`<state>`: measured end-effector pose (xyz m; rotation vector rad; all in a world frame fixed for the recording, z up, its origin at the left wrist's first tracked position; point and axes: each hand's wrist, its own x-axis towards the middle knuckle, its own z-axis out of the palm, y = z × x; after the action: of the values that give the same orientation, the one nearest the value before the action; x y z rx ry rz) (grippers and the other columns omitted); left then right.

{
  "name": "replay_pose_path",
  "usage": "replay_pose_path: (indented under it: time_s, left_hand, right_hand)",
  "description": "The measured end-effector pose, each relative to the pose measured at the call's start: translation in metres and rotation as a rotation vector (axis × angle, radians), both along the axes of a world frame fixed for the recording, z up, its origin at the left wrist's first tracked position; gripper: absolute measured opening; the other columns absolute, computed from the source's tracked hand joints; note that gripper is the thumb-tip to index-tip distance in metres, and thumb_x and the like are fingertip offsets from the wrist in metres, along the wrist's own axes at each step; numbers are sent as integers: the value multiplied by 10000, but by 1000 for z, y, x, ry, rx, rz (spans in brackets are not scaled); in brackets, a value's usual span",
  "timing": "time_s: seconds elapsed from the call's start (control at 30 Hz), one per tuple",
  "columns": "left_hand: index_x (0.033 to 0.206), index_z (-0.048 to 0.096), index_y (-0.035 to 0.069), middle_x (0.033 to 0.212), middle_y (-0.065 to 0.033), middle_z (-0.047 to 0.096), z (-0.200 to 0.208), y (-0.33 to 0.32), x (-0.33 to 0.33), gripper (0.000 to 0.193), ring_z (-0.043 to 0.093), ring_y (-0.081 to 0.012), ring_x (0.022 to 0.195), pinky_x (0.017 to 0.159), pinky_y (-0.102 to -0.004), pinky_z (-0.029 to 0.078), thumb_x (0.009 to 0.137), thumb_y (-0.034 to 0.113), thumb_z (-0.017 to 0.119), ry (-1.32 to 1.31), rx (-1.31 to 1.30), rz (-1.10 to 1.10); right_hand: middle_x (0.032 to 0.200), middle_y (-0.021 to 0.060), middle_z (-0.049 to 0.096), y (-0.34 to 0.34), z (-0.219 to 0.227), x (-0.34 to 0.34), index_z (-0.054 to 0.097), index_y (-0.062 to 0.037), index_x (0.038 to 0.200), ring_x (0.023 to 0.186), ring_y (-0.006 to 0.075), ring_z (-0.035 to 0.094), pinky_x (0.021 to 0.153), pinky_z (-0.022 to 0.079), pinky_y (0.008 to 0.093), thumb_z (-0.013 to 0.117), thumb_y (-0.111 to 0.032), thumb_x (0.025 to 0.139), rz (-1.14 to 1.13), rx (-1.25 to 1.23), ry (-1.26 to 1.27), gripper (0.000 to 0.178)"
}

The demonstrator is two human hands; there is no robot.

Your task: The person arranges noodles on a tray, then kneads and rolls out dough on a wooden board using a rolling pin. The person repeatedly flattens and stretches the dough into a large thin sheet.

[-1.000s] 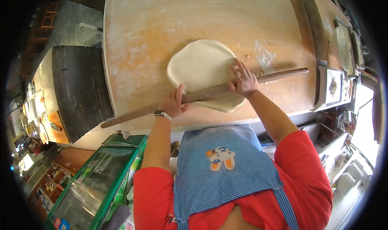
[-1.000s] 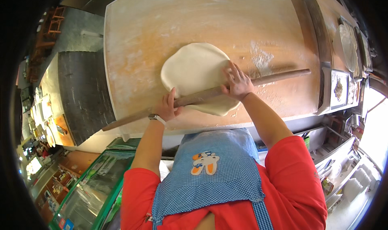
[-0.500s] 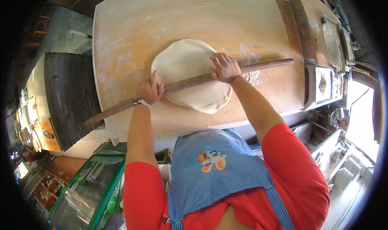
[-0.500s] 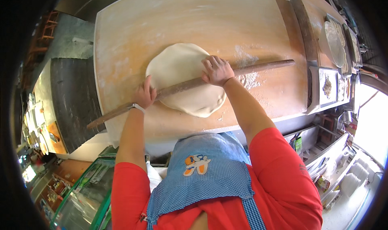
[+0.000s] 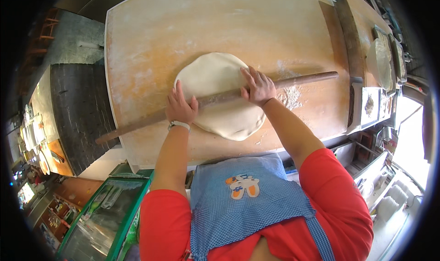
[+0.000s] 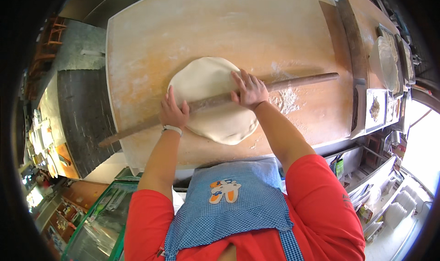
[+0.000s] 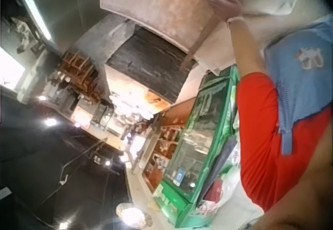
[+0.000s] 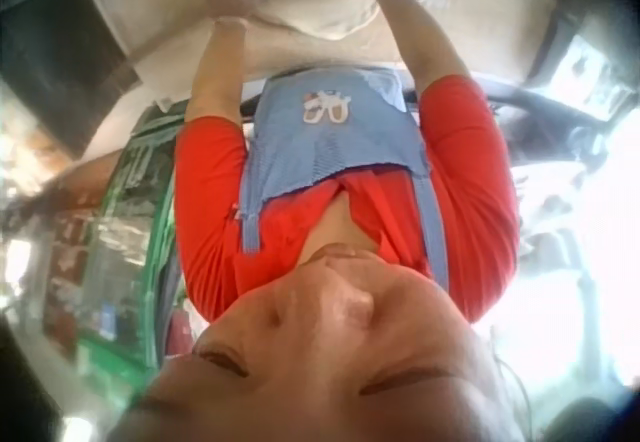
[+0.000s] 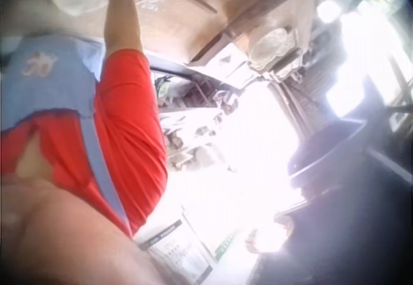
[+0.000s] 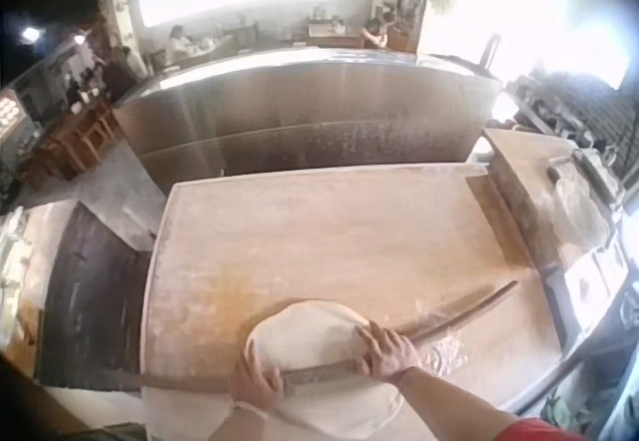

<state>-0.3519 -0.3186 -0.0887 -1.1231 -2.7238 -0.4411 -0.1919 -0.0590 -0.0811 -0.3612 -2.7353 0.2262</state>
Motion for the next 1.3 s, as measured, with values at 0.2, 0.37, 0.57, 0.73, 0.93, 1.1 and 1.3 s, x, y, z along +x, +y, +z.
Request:
replay_pose_path:
  time_s: [0.2,0.37,0.57,0.73,0.93,1.1,1.3]
  left_hand:
    - [1480,322,-4,866,-162,574,5,14,-50,846,581,-323,728,626,-417,517,812,397,653,-32,-10,-317]
    - [1485,312,-15,759,-144,595,-10,17,-78,876,593,-307,670,589,-411,514,805,408,667,-66,-12,-513]
    - [1471,379,33,634,-136,588,-4,30,-108,809,603,-325,619,540,-435,503,806,383,675,-80,-96,-557]
    - [1307,529,41,840,-159,627,-11,45,-118,620,626,-333,791,663,-454,517,836,429,639,167,-6,-358]
    - [1230,552,24,1065,-188,597,-13,69,-32,613,600,-361,966,808,-501,490,843,498,600,67,-28,6]
    - [1341,518,59,1159,-193,593,-4,69,27,656,599,-372,1023,880,-515,478,838,475,585,184,-6,-198]
    - [1416,497,150,1134,-160,610,-10,83,9,673,626,-331,962,762,-470,531,819,449,585,101,4,-274]
  right_hand:
    - [1123,93,618,12,1,-28,543,-152,1329,923,261,640,768,544,373,672,-391,756,11,-19,35,634]
    - [927,67,618,18,0,-44,575,-170,1272,791,254,644,678,541,370,676,-413,761,-24,5,-10,575]
    - [818,69,665,26,-1,-67,595,-174,1228,774,261,672,654,545,371,676,-408,784,-118,-26,-52,509]
    - [808,124,699,28,-13,-77,601,-131,1164,750,299,689,676,544,419,577,-400,869,-217,-9,-105,401]
    - [867,162,722,-6,15,-25,578,-99,1055,802,365,689,745,525,476,481,-375,928,-418,-284,-395,319]
    - [948,117,661,-46,-3,65,564,-121,1242,889,299,643,793,517,425,558,-305,907,-506,-207,-166,383]
    - [1041,134,574,-33,-3,45,495,-118,1386,977,311,590,831,518,416,579,-364,886,-398,-206,-200,564]
